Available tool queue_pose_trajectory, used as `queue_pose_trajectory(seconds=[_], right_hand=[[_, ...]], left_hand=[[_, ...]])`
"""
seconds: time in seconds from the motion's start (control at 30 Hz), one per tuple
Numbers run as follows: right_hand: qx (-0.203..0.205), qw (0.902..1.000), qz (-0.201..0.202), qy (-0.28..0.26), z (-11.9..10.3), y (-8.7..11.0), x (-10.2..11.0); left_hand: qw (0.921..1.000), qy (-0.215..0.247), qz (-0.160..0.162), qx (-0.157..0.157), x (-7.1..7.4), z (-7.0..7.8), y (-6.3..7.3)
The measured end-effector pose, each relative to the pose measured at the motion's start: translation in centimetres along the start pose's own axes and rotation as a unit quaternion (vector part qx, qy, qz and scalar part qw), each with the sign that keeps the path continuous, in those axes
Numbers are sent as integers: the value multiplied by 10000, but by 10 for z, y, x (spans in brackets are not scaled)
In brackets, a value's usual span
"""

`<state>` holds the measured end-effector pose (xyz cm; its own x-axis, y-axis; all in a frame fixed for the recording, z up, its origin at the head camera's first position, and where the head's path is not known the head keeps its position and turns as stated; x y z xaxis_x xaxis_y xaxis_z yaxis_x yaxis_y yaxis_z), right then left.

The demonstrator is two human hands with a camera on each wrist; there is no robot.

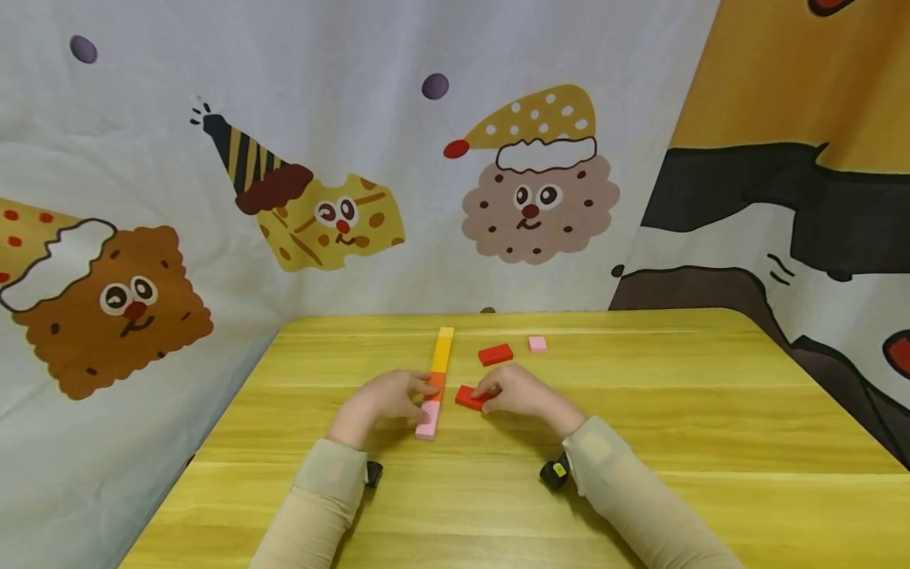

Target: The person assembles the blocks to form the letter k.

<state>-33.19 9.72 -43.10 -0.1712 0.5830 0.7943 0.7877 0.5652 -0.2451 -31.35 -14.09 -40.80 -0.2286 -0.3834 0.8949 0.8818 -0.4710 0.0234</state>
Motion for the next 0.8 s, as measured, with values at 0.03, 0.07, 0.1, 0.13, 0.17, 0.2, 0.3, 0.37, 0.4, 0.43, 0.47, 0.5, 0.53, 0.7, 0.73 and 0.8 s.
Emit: queue_pose_trajectory(seconds=[0.03, 0.07, 0.1, 0.13, 0.17, 0.2, 0.3, 0.37, 0.4, 0.43, 0.47, 0.5, 0.53, 0.7, 0.73, 0.8], right_hand=[[5, 10000, -5, 20, 0, 0, 0], [6, 10000, -8, 28, -1, 0, 1], [0, 10000, -13, 26, -1, 0, 1], [-5, 10000, -21, 33, -1, 0, 1], [-4, 10000, -27, 32, -2, 0, 2], [-12, 10000, -35, 15, -2, 0, 1], [3, 10000, -2, -60, -2, 1, 1], [97, 9999, 15, -103, -2, 1, 0], [124, 9998, 8, -129, -2, 1, 0], [160, 9998, 5, -133, -3, 2, -1], [166, 9998, -23, -142, -4, 2, -1], [160, 9997, -65, -152, -4, 2, -1], [151, 9997, -115, -147, -5, 1, -2], [27, 9996, -273, -110, -5, 1, -5], [18, 9995, -294, -97, -6, 0, -5], [32, 9994, -320, -101, -7, 0, -5]], left_hand=[[10000, -16, 2, 29, 0, 0, 0], [10000, -22, -1, 70, 0, 1, 0], [9999, -30, -6, 107, 0, 1, -1], [9999, -31, 5, 131, 0, 1, -1], [9999, -20, 16, 143, 0, 1, -1], [9999, 0, 27, 154, 0, 1, -1], [9998, 54, 65, 183, -1, 0, -1], [9997, 83, 78, 193, -1, -1, -1], [9997, 87, 79, 199, -2, -1, -1], [9997, 76, 80, 197, -2, -1, -1], [9998, 66, 75, 187, -2, -1, -1], [9998, 58, 72, 189, -2, -2, -1], [9998, 46, 65, 171, -2, -2, -1], [9999, -4, 77, 110, -2, -2, -2], [9999, -10, 67, 106, -2, -1, -2], [9999, -19, 69, 111, -2, -1, -2]])
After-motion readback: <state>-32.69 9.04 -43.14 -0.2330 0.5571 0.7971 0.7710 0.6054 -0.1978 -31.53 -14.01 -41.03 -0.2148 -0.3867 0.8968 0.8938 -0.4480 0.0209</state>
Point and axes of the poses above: each hand's wrist, its own y-axis away from the middle knuckle, its own x-axis out of the back of the hand, z = x × y, the point moved 2 cm from there along -y, towards the middle knuckle, and after that the axes turned 9 degrees about z, right-handed, at the moved point
